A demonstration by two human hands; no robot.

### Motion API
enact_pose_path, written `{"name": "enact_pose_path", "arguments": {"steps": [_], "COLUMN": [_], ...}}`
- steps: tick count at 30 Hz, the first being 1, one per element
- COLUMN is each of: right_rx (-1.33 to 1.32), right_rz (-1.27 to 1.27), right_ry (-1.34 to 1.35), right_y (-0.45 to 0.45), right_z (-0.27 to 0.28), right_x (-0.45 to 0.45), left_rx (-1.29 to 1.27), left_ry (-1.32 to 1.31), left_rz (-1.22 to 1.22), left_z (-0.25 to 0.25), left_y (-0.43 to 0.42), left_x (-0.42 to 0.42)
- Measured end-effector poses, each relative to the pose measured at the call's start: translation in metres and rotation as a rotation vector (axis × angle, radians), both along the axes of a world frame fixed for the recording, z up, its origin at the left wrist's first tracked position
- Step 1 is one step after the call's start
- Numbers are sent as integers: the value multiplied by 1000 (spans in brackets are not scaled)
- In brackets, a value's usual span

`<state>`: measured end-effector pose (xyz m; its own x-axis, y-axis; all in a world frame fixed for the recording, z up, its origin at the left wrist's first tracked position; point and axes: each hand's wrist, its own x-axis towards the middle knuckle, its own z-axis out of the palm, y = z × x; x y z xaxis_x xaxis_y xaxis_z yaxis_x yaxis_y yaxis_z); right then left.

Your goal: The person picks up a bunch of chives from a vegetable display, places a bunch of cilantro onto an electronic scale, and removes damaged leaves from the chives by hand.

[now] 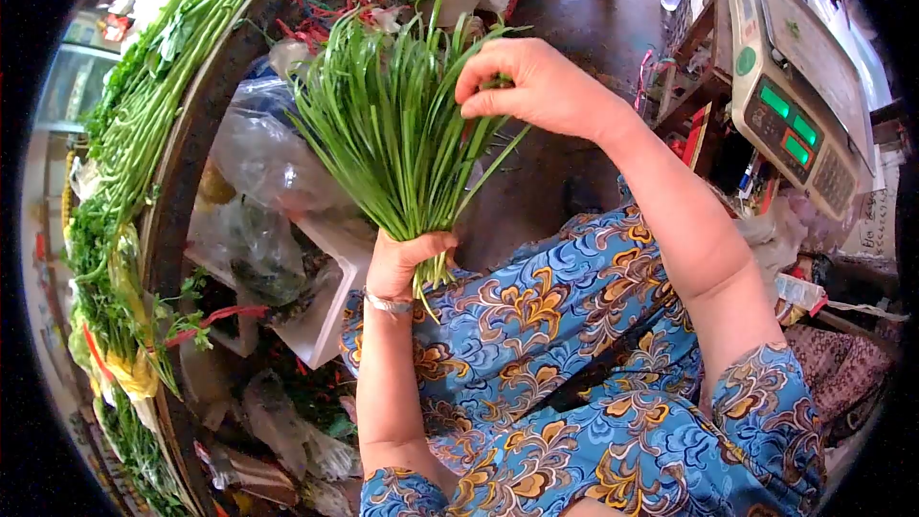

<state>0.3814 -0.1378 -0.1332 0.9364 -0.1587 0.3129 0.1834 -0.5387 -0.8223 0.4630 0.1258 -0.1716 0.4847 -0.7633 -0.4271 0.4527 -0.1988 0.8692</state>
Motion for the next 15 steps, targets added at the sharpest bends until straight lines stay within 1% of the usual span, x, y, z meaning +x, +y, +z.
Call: {"name": "enact_pose_path", "arguments": {"steps": [3, 4, 5, 6, 9, 13, 15], "right_rx": [-290, -289, -162, -35, 42, 25, -46], "right_rz": [-47, -45, -22, 2, 29, 9, -23], "right_ry": [82, 80, 64, 50, 25, 13, 25], "right_y": [0, -1, -1, 0, 0, 2, 0], "right_z": [-10, -11, -5, -1, 1, -1, -1], "right_x": [3, 2, -1, -2, -2, -1, -1], "left_rx": [-21, -32, -45, -80, -39, -77, -103], "left_ry": [51, 55, 59, 81, 47, 79, 96], "left_rz": [68, 103, 139, 112, 135, 138, 129], "left_z": [9, 14, 16, 14, 13, 12, 11], "left_y": [1, 0, 0, 1, 3, 2, 3], "left_x": [-1, -2, -3, -1, -1, -1, 0]}}
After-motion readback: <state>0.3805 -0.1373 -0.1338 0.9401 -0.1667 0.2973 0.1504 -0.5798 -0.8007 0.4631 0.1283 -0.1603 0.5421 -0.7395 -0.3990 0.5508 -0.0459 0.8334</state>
